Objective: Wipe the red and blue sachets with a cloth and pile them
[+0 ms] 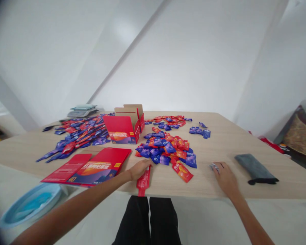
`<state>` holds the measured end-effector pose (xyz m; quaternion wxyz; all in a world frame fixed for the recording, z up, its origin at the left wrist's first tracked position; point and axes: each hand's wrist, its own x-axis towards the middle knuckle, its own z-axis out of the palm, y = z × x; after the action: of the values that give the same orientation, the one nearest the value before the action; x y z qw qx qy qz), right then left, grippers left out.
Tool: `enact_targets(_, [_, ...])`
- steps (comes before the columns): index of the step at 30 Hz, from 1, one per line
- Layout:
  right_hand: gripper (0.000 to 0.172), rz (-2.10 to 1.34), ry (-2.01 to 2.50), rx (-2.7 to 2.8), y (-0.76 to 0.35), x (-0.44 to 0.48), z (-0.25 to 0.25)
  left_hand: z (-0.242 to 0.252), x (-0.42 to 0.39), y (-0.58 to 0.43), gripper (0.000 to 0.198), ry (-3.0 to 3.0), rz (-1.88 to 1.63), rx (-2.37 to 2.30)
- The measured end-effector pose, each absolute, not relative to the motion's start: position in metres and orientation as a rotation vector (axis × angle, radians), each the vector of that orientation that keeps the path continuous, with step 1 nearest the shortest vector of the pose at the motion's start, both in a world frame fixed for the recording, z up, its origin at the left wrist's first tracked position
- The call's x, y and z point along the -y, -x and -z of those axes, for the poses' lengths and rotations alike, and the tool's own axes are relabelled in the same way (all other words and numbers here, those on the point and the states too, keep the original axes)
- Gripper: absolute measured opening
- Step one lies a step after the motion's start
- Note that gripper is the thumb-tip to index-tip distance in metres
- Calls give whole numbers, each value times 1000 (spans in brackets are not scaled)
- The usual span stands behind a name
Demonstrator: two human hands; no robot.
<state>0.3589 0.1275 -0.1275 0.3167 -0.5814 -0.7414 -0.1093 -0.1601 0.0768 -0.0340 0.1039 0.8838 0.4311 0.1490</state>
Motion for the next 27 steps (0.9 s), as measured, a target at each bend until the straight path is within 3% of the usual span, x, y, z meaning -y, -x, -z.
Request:
enact_targets(5, [44,348,1559,1986,-359,-124,120,14,-55,158,43,-2650,-624,-1305])
enact_targets(8, [43,450,1580,2016,-356,-120,115,7,-2,157,27,-2764,-767,-1340])
enact_targets(11, [46,514,1587,1985,-354,-120,115,20,56,153,13,-2925,-850,-1291])
enact_targets(18, [49,265,1464,2143,-358,-132,112,69,93,153,16,-2967,-937,-1501])
enact_targets(23, [44,212,1423,1961,-300,-114,65,81,84,166,23,-2948,-1074,-1456])
enact_targets(27, [34,75,1121,2055,-194,-68,15,88,84,171,24,-2855,-1160,-1459])
